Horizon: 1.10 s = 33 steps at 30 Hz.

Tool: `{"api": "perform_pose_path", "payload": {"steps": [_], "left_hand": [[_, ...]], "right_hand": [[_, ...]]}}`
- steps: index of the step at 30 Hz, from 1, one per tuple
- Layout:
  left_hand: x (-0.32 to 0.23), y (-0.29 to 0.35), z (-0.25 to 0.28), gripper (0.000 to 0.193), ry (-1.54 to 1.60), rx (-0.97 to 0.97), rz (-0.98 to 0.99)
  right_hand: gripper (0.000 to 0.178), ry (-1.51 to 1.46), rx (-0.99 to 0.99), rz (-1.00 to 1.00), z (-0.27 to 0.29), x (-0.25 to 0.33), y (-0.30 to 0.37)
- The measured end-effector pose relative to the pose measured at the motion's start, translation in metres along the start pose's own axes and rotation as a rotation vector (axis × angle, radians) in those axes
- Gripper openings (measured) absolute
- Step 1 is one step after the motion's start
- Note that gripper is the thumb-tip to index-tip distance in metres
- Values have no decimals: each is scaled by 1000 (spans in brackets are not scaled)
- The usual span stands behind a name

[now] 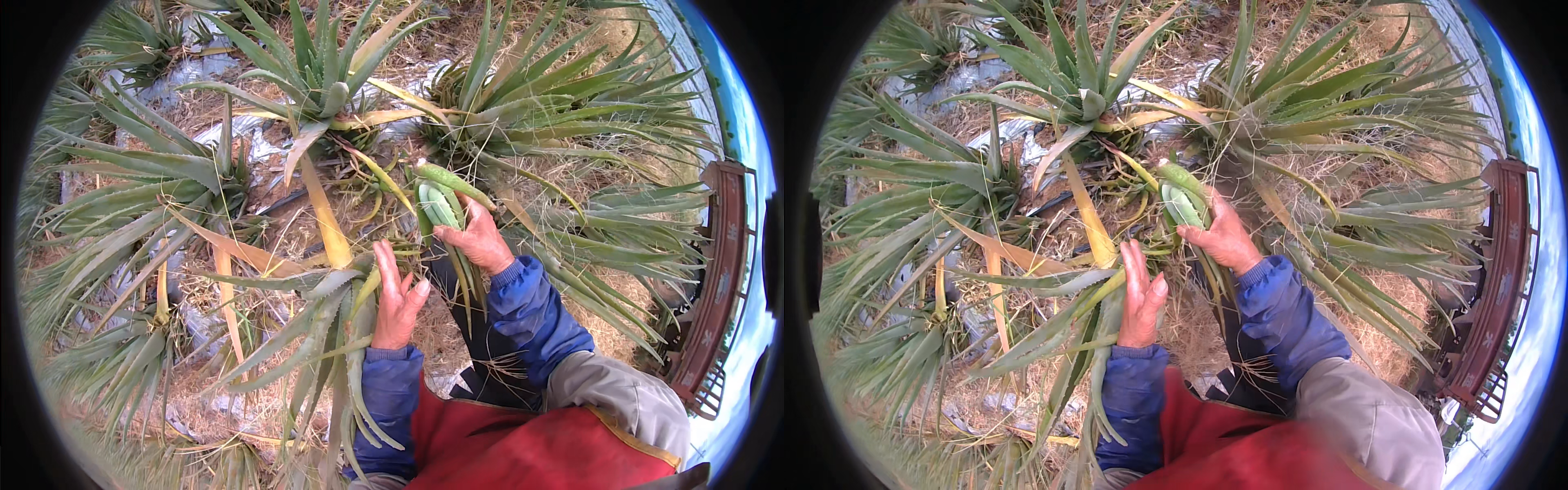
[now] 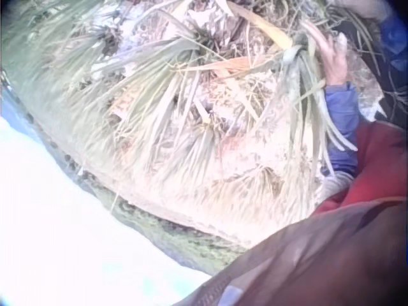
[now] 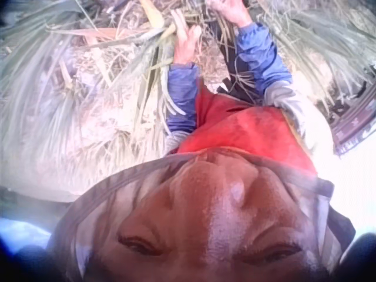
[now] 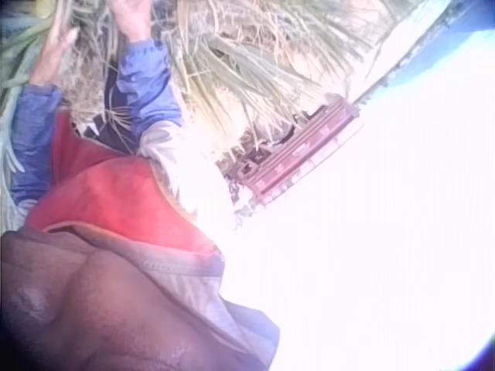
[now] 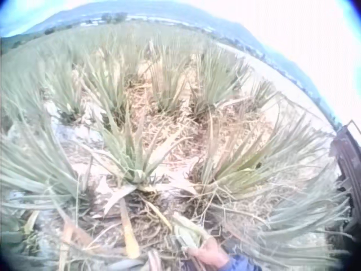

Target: The person walks through an agave field and repeatedly bends to pull mature leaves from the base of agave plants. The leaves are gathered by hand and held in bundles as the person moves between plants.

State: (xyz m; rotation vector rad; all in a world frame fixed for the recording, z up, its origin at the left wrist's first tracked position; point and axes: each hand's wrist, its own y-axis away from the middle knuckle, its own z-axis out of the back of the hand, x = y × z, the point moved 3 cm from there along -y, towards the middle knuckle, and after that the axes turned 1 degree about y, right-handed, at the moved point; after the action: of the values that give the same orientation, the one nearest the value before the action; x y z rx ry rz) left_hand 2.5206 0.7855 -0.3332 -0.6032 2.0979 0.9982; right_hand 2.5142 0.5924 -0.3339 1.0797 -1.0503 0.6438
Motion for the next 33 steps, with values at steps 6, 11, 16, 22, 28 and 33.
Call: {"api": "perform_pose_path", "payload": {"steps": [6, 11, 16, 22, 28, 33], "left_hand": [[29, 31, -16, 68, 559, -107, 83], [4, 83, -27, 84, 456, 198, -30], [-17, 101, -34, 65, 574, 272, 145], [-93, 181, -74, 62, 682, 584, 34], [-117, 288, -53, 97, 429, 506, -50], [-126, 390, 16, 88, 222, 147, -374]], "right_hand": [[73, 389, 95, 81, -42, 22, 120], [76, 454, 92, 187, -58, 46, 179], [73, 462, 128, 327, -69, 98, 227], [67, 406, 141, 478, -64, 159, 336], [64, 394, 274, 621, -97, 164, 431], [68, 106, 591, 682, -157, 164, 450]]}}
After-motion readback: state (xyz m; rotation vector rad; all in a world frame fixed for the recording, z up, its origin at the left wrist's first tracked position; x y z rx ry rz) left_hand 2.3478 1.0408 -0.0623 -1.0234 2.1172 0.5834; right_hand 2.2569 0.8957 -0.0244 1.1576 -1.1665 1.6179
